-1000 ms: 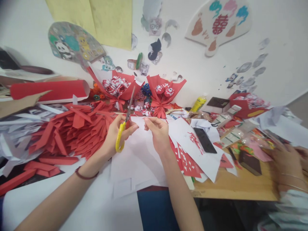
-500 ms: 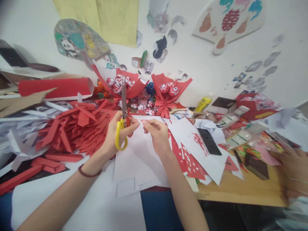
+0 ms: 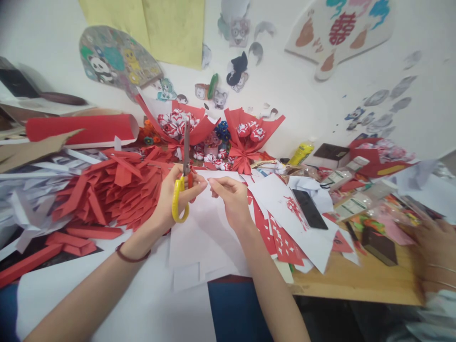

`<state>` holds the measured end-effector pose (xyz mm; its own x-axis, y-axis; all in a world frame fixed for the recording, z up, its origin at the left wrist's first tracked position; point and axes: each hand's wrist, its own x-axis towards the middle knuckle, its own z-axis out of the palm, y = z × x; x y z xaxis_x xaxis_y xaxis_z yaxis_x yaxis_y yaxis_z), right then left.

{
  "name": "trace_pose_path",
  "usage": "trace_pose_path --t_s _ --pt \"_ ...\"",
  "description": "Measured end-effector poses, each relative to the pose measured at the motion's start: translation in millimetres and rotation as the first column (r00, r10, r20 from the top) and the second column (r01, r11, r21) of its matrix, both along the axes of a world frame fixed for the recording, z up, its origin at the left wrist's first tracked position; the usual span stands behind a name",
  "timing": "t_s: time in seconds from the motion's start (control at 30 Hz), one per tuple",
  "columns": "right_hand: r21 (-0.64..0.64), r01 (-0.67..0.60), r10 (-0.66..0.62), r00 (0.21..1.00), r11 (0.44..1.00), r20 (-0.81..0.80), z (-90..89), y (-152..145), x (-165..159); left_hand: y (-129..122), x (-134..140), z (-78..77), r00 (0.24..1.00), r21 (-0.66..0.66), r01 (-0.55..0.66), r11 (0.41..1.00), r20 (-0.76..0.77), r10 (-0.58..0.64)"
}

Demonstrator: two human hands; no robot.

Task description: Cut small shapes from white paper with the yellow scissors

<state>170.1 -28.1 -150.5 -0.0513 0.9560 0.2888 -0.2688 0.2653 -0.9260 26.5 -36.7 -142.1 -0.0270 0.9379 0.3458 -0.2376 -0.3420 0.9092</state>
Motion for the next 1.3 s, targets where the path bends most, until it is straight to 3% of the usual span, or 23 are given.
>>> trace_pose_path --t_s 0.2,0.3,0.5,0.63,0.87,1.13,1.23,1.3 --pt "0.029 0.055 -0.056 0.998 0.998 0.038 4.3 2.4 9.3 0.3 0.0 2.5 0.999 -0.013 -0.033 0.999 -0.020 0.032" --pt "0.081 0.121 -0.133 0.979 0.989 0.158 9.0 3.2 17.3 0.7 0.0 2.0 0.999 -0.014 -0.036 0.999 -0.040 0.036" --pt "0.197 0.059 -0.127 0.928 0.979 0.352 6.9 2.6 19.7 2.0 -0.7 -1.6 0.995 0.020 -0.037 0.999 -0.088 0.039" --pt "0.263 0.079 -0.180 0.905 0.961 0.385 4.9 3.3 19.0 2.7 -1.6 -3.0 0.993 0.048 -0.043 0.998 -0.108 0.048" --pt "0.202 0.028 -0.106 0.917 0.979 0.385 4.9 3.3 19.2 3.6 -1.0 -2.8 0.997 0.010 -0.042 0.999 -0.071 0.043" --pt "0.200 0.047 -0.118 0.925 0.979 0.362 12.9 1.5 33.3 7.6 -7.0 -0.7 0.993 -0.010 -0.112 0.994 -0.047 0.112" --pt "0.258 0.116 -0.231 0.848 0.959 0.477 19.2 -13.1 55.6 8.7 -7.3 -1.4 0.992 -0.018 -0.115 0.993 -0.047 0.114" --pt "0.437 0.179 -0.428 0.695 0.881 0.578 19.3 -31.4 77.4 7.8 -6.0 -0.5 0.991 -0.040 -0.117 0.992 -0.070 0.114"
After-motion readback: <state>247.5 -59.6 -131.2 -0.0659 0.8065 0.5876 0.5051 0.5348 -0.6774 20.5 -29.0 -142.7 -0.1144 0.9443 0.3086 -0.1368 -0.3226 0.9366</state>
